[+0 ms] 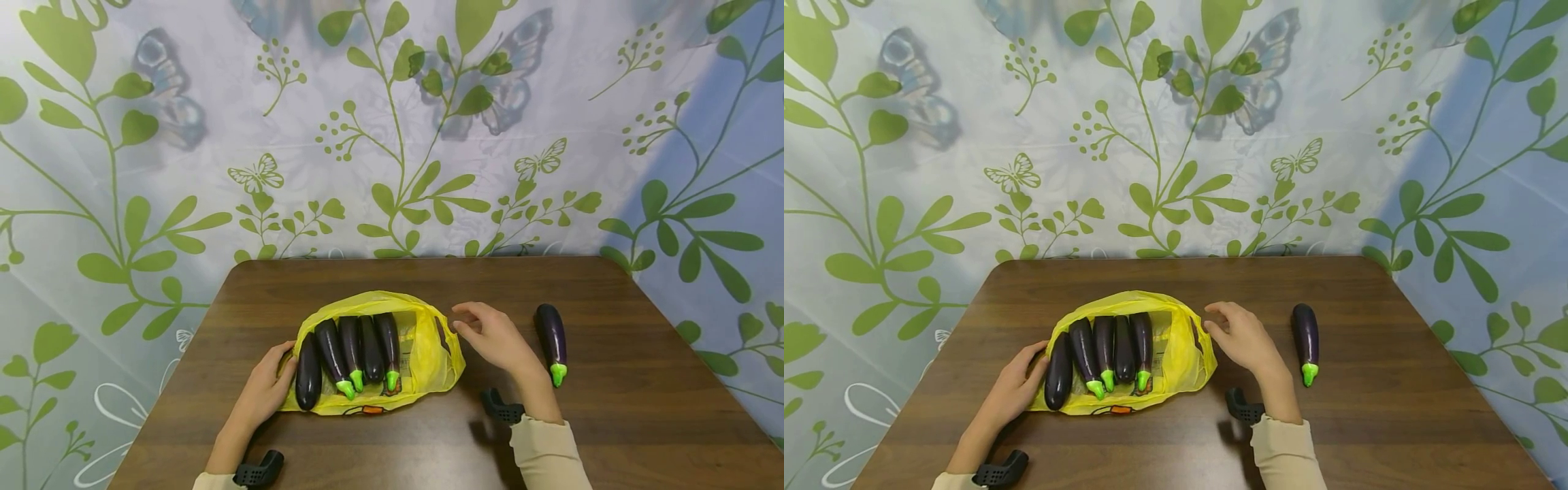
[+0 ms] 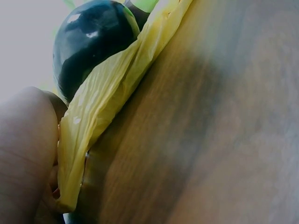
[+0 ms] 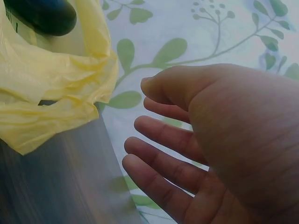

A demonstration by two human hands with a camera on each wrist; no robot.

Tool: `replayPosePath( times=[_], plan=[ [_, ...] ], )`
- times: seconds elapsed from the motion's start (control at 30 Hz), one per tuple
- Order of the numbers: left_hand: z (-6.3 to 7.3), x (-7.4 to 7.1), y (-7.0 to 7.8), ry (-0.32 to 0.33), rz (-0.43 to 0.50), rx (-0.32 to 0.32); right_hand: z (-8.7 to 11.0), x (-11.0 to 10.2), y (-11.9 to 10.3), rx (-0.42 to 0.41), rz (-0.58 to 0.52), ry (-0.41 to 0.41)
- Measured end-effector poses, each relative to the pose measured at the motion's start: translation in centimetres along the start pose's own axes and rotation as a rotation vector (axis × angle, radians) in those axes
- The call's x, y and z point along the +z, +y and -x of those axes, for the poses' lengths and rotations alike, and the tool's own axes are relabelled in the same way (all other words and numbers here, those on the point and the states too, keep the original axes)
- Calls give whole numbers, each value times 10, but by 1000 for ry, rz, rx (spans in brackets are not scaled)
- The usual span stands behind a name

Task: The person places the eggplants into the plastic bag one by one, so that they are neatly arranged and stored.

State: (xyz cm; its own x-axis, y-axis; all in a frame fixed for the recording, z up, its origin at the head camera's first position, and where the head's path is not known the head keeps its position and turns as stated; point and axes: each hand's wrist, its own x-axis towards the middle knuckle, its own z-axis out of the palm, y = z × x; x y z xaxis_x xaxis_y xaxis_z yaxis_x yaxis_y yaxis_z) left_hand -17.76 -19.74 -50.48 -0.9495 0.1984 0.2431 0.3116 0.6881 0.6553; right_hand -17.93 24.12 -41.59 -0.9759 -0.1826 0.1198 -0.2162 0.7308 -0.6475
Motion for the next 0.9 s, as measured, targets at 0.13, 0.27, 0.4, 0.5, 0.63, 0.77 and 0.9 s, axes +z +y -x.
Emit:
replayPosePath(
  times=[0.13,0.27,0.4,0.5,0.63,0.77,0.9],
  plan=[
    [0,0,1,6,-5,4,1,-3,3,-5,-3,10],
    [-1,0,2,8,2,6,3,-6,6,4,1,30],
    [-1,0,1,7,6,11,4,-8,10,13,10,46],
    [-2,0,1,7,6,15,5,-11,11,13,11,50],
    [-2,0,0,11,5,24,6,-12,13,23,14,56],
    [-1,0,0,23,0,30,5,-11,14,31,20,41],
    [-1,0,0,13,-1,21,4,-7,11,35,24,3]
  ],
)
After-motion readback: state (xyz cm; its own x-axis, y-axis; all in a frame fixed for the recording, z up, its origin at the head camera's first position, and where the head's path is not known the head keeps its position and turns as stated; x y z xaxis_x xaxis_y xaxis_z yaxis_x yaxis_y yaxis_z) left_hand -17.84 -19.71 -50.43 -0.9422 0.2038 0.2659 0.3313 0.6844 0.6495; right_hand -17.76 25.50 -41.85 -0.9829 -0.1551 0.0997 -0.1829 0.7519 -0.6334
